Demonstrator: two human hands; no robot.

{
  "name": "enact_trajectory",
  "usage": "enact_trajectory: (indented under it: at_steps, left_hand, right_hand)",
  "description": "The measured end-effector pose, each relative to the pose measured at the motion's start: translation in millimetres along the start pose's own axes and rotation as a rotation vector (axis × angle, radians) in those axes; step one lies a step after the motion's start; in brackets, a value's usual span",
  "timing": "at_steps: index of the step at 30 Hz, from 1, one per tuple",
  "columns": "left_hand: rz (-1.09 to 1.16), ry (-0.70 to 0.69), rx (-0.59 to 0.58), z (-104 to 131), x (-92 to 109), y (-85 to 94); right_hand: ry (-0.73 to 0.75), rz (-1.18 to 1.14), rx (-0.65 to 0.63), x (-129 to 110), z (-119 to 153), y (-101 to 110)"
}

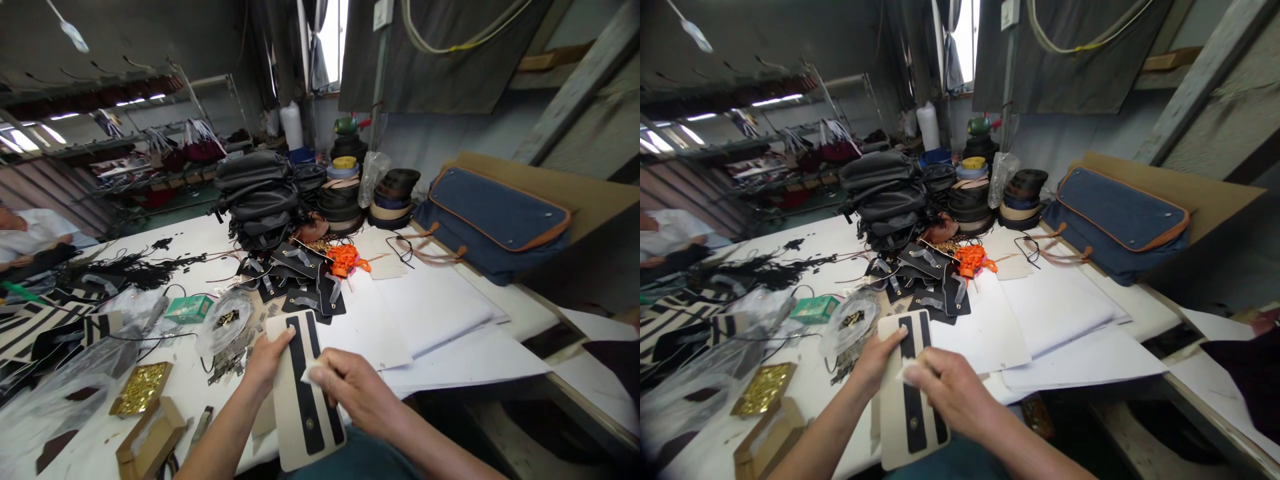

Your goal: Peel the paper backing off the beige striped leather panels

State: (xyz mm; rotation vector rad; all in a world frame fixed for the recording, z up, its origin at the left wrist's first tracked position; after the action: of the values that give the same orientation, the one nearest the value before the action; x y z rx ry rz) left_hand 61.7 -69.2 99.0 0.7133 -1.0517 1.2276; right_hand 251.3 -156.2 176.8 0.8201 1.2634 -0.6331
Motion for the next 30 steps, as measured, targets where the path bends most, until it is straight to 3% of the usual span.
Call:
enact_trajectory:
  at_steps: [4, 7, 11, 13, 18, 21, 24, 27, 30]
  left_hand:
    - [0.197, 0.074, -0.112, 21, -25, -4.3]
    - [0.168, 0.038, -0.055, 32, -42, -2.1]
    - [-0.114, -0.042, 0.128, 43, -61, 14.4]
    - [-0.201, -0.019, 0.161, 51, -73, 22.3]
    - [-0.134, 0.030, 0.187, 67, -95, 34.6]
    - [-0.057, -0.004, 0.258, 64, -90, 39.1]
    - [0.037, -0.072, 0.296, 53, -71, 35.5]
    - [0.212, -0.152, 0.271, 48, -50, 20.2]
    - [0.349, -0.200, 0.174, 55, -38, 0.4]
  right_hand:
    - [-0.118, -0.166, 0.029, 36, 5, 15]
    - [-0.179, -0.204, 0.007, 54, 12, 13]
    - [-0.214, -0.220, -0.012, 66, 14, 1]
    - [-0.239, -0.214, -0.021, 73, 12, -3]
    - [-0.292, -0.159, -0.002, 97, 11, -9]
    - [-0.275, -0.264, -0.025, 111, 9, -15]
    - [-0.313, -0.435, -0.063, 117, 5, -23]
    - [-0.364, -0.518, -0.097, 113, -2, -29]
    - [-0.302, -0.571, -0.025, 103, -7, -28]
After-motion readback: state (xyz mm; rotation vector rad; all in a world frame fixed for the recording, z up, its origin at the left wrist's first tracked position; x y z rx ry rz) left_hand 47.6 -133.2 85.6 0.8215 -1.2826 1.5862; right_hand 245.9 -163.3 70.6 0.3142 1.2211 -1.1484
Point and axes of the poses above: each hand's wrist, its own z-axis away from the middle knuckle, its own y-axis out of the back of the hand, x = y × z, the point moved 3 cm from there along -z, towards the middle knuckle, and after that the axes turned 15 degrees about -x, right-handed, at the moved point
